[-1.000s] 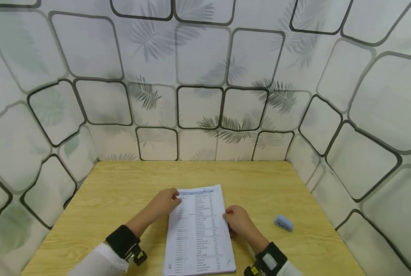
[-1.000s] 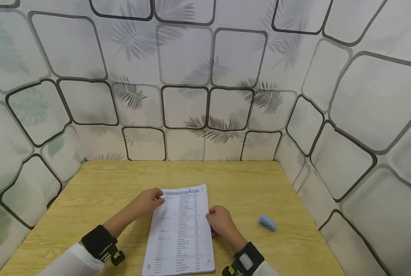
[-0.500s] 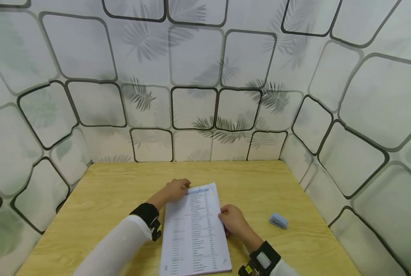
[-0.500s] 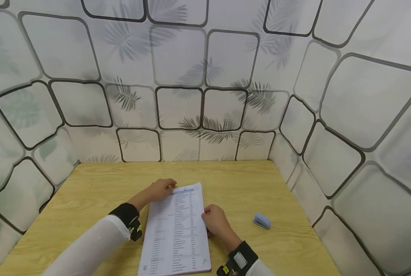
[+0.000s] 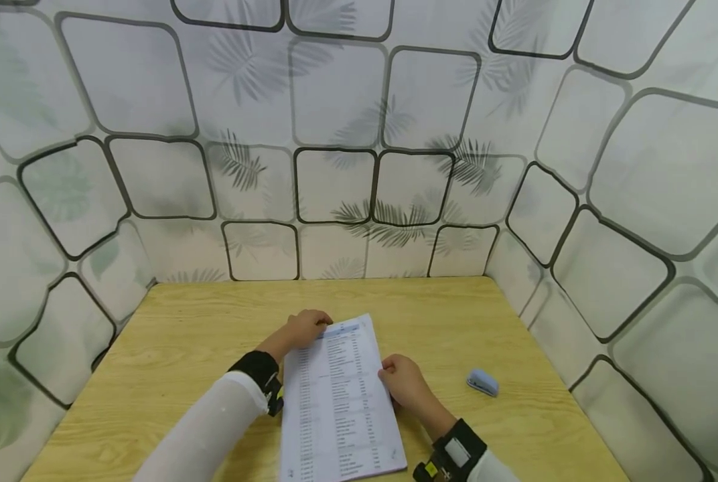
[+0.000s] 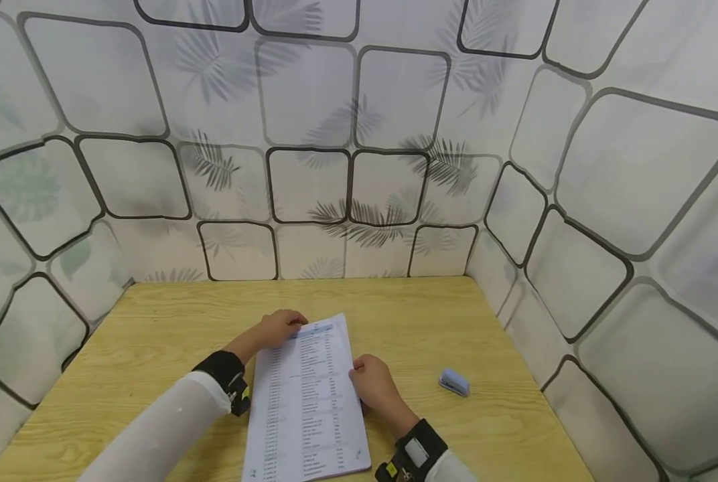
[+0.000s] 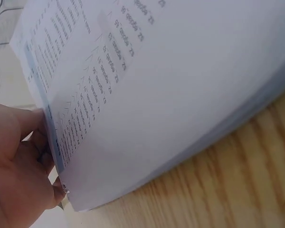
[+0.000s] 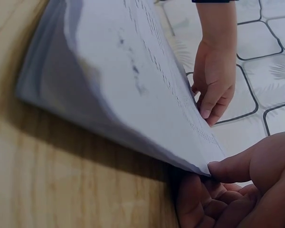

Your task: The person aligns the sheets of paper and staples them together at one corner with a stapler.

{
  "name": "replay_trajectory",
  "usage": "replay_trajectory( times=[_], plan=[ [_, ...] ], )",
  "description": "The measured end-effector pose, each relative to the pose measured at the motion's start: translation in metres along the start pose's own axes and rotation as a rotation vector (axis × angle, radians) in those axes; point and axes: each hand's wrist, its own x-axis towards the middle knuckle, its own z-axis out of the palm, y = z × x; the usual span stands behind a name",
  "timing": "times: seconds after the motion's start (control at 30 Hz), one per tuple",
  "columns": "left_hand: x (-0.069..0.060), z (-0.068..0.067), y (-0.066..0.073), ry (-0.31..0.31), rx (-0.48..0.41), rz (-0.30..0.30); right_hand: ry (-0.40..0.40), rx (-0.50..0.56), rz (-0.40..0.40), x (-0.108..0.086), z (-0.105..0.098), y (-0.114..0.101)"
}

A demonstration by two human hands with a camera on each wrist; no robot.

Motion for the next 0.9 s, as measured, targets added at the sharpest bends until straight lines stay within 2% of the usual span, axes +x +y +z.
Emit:
replay_trajectory(
  times=[0.27,0.5,0.63,0.8,0.9],
  plan=[
    [0.003,-0.002,0.000,-0.033,-0.044,-0.047,0.013,-0.026,0.046,0.001,0.002,-0.003],
    [0.004,-0.003,-0.002,-0.083,-0.176,-0.073,0.015,-0.026,0.072,0.003,0.001,-0.004],
    [0.003,-0.003,-0.004,-0.086,-0.200,-0.071,-0.002,-0.028,0.087,0.003,0.000,-0.005],
    [0.002,-0.002,-0.004,-0.094,-0.195,-0.071,-0.059,-0.019,0.077,0.000,-0.009,-0.006],
    [0.002,-0.001,-0.003,-0.092,-0.197,-0.070,-0.059,-0.048,0.018,-0.003,-0.021,-0.003]
  ],
)
